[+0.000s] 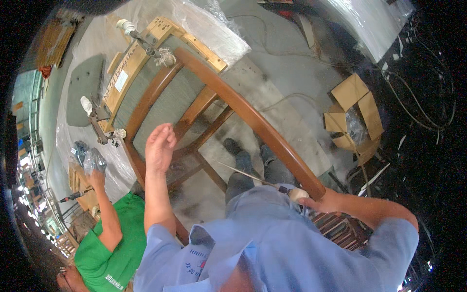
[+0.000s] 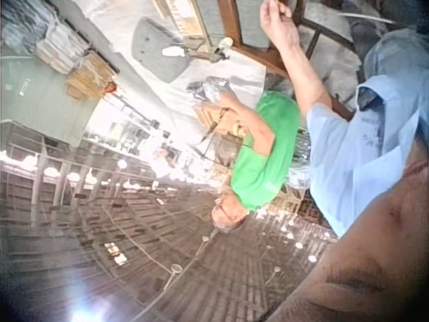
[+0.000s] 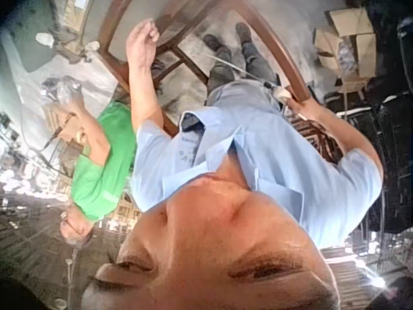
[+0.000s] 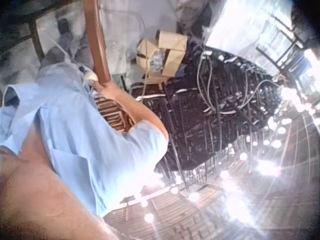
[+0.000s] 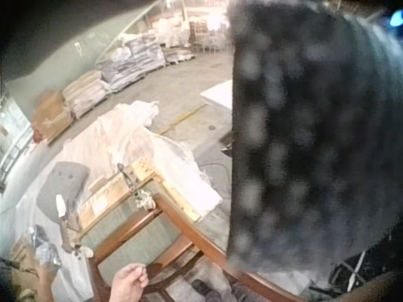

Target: The person assembles wooden chairs by placing frames into a jig, inserting seat cushions, and securing them with a pneumatic screwdriver. The person repeats this process for multiple chairs, moving completed units aside.

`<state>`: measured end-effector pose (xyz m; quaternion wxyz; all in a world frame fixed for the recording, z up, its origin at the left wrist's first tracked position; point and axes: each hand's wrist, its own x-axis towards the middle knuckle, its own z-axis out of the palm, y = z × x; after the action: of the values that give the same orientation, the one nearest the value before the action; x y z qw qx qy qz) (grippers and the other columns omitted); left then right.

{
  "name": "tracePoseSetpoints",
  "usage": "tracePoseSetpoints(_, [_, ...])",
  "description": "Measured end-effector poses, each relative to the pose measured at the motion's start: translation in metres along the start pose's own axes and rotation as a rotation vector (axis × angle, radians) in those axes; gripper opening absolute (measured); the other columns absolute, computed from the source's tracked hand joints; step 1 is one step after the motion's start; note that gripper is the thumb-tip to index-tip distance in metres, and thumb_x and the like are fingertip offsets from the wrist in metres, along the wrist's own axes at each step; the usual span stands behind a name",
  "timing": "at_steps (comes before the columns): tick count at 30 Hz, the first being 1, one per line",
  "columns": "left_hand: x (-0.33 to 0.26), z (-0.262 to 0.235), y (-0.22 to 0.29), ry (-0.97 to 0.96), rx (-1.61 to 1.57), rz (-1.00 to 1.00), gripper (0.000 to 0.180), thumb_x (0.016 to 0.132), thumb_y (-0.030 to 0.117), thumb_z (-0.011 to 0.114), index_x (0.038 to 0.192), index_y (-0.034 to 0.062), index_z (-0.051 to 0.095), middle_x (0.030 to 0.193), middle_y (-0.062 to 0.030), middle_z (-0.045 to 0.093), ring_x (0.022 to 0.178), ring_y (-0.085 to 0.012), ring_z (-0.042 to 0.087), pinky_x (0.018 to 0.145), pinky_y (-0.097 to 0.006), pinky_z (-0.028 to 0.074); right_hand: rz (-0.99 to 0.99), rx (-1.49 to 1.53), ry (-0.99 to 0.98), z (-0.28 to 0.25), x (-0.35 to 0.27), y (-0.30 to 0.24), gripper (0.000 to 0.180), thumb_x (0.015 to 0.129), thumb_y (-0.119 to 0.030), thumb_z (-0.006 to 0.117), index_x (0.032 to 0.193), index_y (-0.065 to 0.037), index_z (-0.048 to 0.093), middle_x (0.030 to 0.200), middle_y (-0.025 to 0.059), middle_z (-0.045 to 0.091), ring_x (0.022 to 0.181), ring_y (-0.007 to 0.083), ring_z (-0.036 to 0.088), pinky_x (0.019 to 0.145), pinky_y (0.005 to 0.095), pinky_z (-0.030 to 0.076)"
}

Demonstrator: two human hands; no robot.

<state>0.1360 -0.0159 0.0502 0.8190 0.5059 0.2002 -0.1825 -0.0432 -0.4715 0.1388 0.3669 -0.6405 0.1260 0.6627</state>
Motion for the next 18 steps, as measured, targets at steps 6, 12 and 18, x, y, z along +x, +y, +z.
tracePoseSetpoints(6, [0.001,-0.017,0.014,0.165,0.089,0.129,0.017,0.103,0.018,0.062,0.103,0.0009,0.063,0.087,-0.0024,0.059,0.069,-0.0089,0.050,0.056,-0.023,0.039,-0.450,0.166,-0.119,-0.030,0.123,-0.002,0.047,0.097,-0.050,0.066,0.118,-0.009,0.055,0.091,0.0041,0.056,0.071,0.0145,0.055,0.056,0.0306,0.049])
tracePoseSetpoints(12, [-0.001,-0.022,0.016,0.340,0.218,0.168,0.017,0.104,0.020,0.060,0.100,0.0032,0.060,0.084,-0.0034,0.058,0.065,-0.0090,0.050,0.053,-0.023,0.038,-0.809,-0.021,-0.206,-0.039,0.180,-0.080,0.042,0.103,-0.042,0.057,0.115,-0.002,0.050,0.079,0.0115,0.063,0.071,0.0229,0.066,0.060,0.0364,0.050])
tracePoseSetpoints(18, [0.014,-0.017,0.005,0.425,0.232,0.191,0.020,0.107,0.022,0.056,0.098,0.0038,0.057,0.083,-0.0046,0.056,0.061,-0.0074,0.046,0.051,-0.021,0.036,-0.856,0.051,-0.323,-0.038,0.237,-0.082,0.044,0.100,-0.040,0.062,0.118,-0.001,0.053,0.081,0.0130,0.064,0.072,0.0284,0.065,0.066,0.0382,0.049])
